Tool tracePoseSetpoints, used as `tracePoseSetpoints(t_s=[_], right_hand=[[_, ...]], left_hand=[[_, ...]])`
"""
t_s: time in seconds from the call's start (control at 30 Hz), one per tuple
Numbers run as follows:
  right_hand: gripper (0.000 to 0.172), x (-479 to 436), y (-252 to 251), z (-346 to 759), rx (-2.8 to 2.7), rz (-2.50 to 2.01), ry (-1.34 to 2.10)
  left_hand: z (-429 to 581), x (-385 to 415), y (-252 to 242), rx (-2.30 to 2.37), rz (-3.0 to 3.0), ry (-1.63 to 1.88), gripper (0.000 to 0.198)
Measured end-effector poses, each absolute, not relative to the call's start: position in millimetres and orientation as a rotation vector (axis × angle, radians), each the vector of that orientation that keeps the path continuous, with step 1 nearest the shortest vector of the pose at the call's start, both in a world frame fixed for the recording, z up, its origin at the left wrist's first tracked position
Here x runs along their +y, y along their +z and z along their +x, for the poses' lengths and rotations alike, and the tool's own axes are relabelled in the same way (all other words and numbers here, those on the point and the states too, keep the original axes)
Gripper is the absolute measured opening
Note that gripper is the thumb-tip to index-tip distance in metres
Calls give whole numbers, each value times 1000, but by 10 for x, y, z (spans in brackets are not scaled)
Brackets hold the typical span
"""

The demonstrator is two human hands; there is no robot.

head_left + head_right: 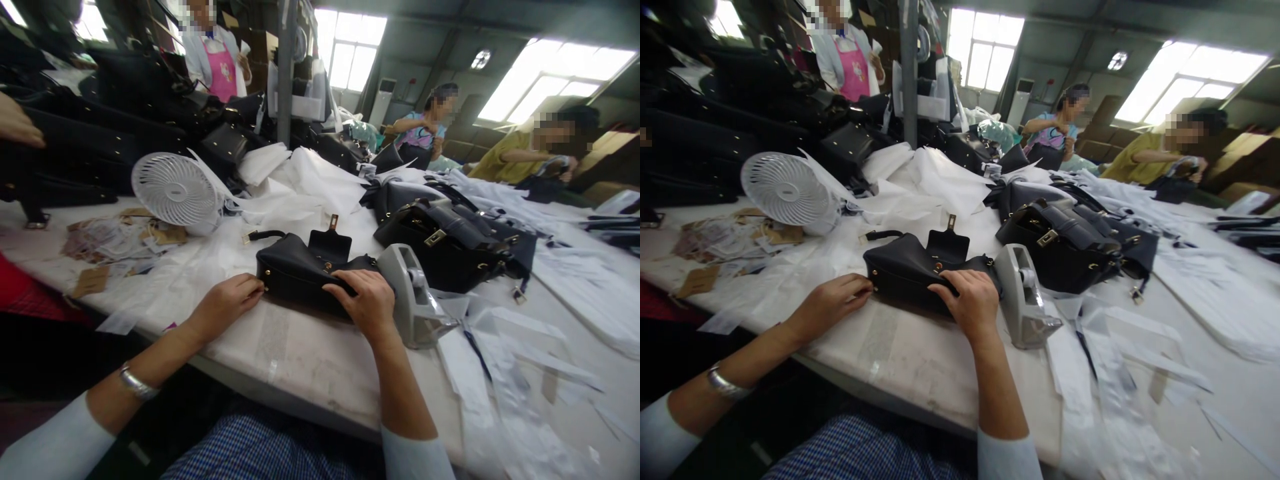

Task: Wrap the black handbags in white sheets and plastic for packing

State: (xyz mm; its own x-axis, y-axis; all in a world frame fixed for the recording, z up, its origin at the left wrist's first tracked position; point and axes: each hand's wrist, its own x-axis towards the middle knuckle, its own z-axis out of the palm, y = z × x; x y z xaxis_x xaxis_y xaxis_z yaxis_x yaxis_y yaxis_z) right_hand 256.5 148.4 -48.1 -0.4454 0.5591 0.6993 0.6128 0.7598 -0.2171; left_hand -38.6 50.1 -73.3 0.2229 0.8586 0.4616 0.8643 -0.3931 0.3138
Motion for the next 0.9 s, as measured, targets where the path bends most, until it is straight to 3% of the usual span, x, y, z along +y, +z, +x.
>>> tracePoseSetpoints(t_s=[0.2, 0.6, 0.9], right_hand=[[29, 1475, -490, 2578, -2157, -870, -77], [27, 1457, -475, 2565, -2150, -886, -76], [28, 1452, -486, 2577, -2150, -871, -74]], left_hand=[[-318, 227, -735, -1847, -2352, -1086, 24], [-307, 462, -791, -1899, -2240, -1265, 41], [-207, 36, -727, -1950, -2418, -1310, 28]])
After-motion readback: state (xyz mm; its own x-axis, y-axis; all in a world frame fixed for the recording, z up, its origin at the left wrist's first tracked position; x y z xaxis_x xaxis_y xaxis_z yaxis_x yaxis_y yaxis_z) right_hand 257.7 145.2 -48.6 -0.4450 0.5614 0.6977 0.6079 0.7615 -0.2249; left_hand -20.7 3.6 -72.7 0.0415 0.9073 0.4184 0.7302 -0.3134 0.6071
